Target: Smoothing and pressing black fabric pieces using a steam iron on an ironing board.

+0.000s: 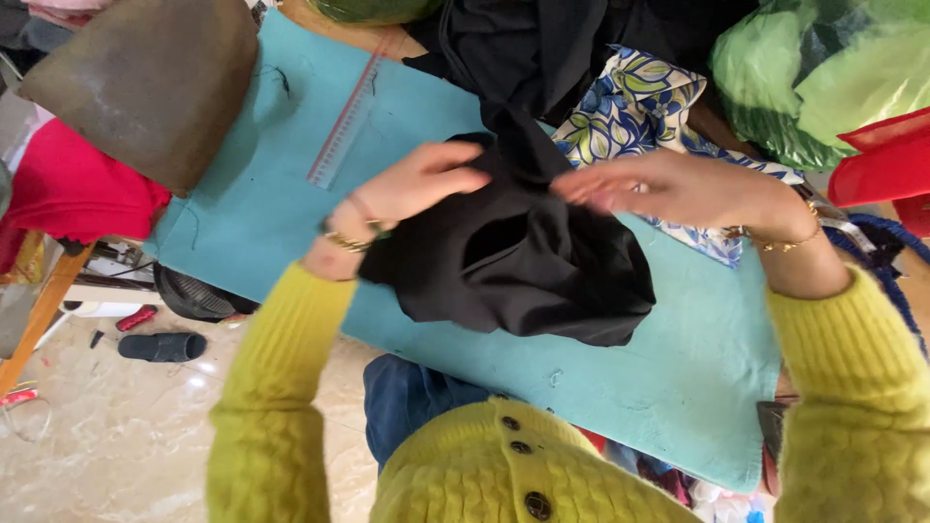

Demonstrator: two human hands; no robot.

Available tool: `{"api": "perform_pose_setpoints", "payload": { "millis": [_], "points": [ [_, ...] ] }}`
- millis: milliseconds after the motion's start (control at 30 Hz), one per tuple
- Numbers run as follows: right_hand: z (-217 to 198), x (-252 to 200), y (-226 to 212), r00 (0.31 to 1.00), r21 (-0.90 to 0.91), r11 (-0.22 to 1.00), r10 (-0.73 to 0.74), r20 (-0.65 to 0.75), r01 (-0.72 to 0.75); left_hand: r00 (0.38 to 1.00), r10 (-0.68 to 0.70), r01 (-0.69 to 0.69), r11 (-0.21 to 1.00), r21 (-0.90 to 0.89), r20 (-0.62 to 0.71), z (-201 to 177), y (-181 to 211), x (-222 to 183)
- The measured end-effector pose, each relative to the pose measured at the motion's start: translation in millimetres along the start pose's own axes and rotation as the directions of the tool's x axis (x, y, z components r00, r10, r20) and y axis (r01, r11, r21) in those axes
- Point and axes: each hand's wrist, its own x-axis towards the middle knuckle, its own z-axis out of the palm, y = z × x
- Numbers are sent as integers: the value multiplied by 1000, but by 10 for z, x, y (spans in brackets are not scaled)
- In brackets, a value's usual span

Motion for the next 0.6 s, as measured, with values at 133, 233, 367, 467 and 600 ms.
{"api": "perform_pose_setpoints", "payload": {
  "millis": [133, 233, 367, 467, 600],
  "points": [
    [236, 141, 1152, 933, -96, 987, 91, -348, -132, 967, -203, 244, 905, -349, 152, -141, -289, -744],
    [602, 644, 2416, 915, -260, 930, 150, -376, -260, 847, -386, 526, 710, -468, 367, -80, -1115, -1006],
    [765, 1281, 2203, 834, -45, 980, 140, -534, -193, 800, -522, 598, 656, -460, 297, 223, -1203, -984],
    [810, 1745, 1947, 714, 118, 951, 293, -636, -285, 820, -564, 522, 672, -526, 92, 442, -1054, -774],
    [815, 2275, 2310, 542, 50, 891, 318, -778, -451, 779, -600, 369, 675, -639, -184, 460, -1214, -466]
  ]
}}
